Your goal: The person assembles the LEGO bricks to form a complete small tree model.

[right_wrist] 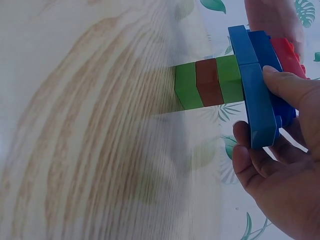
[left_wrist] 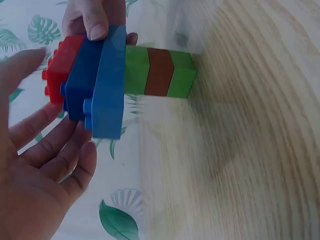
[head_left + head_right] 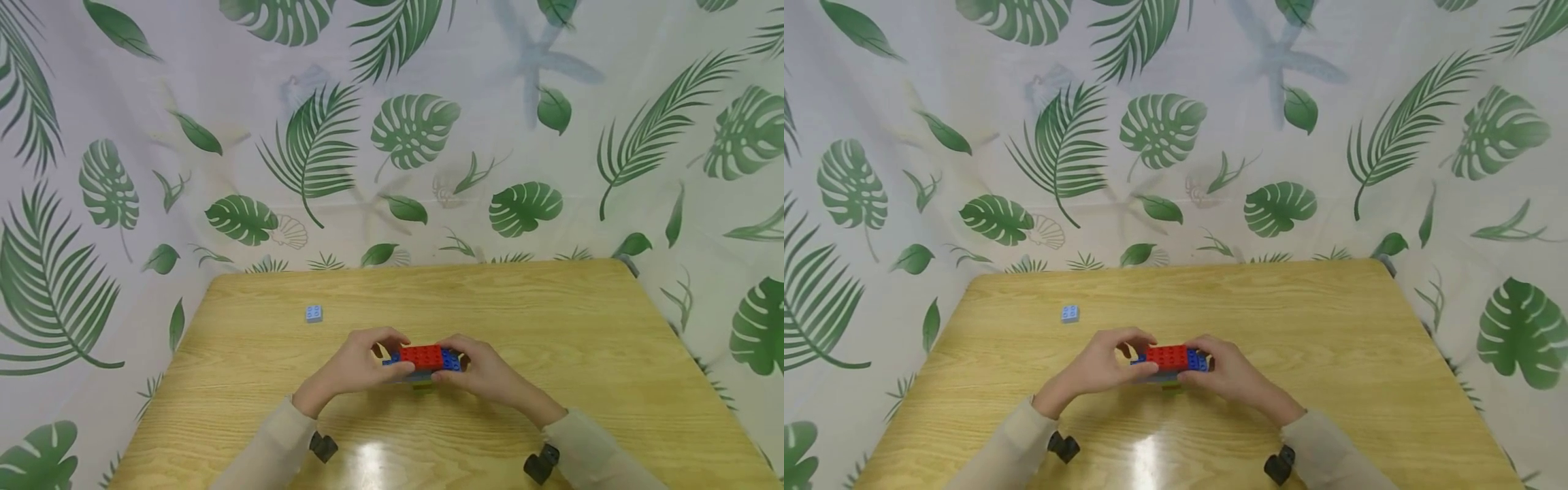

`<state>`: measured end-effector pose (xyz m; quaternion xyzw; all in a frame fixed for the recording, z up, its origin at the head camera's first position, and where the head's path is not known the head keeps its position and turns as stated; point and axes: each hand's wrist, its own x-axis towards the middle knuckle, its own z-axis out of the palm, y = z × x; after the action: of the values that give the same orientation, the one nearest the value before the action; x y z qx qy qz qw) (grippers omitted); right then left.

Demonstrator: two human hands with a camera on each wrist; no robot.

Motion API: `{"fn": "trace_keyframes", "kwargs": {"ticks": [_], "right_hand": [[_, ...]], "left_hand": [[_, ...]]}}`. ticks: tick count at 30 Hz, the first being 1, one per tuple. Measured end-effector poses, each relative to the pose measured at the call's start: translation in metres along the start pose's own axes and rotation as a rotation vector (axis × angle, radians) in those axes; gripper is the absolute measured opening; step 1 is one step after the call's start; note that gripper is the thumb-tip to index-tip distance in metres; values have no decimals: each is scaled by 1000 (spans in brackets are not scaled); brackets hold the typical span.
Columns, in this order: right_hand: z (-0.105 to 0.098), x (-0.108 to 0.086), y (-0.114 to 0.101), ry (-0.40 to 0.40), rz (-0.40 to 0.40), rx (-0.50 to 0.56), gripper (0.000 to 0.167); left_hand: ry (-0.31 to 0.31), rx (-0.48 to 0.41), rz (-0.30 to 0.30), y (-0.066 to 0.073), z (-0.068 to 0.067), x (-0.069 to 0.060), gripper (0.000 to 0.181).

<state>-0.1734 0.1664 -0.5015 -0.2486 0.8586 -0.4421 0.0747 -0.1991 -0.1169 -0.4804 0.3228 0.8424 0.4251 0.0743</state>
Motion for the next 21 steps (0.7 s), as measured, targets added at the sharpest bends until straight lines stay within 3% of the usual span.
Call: {"fn": "trace_keyframes", "kwargs": {"ticks": [4, 8, 11, 15, 21], "right_hand": [[-1, 0, -2, -4, 13, -2, 49], [-2, 0, -2, -4, 3, -4, 48], [-2, -1, -2, -6, -7, -9, 48], [-3, -1, -1, -11, -6, -12, 50], [-3, -1, -1, -10, -14, -10, 48]], "left_hand": [[132, -69, -61, -17, -15, 1, 31], [332, -38, -132, -44, -32, 2, 32], [449, -20, -204, -62, -42, 1, 36], [531, -33, -303, -80, -50, -1, 42], [594, -20, -423, -102, -52, -5, 52]]}}
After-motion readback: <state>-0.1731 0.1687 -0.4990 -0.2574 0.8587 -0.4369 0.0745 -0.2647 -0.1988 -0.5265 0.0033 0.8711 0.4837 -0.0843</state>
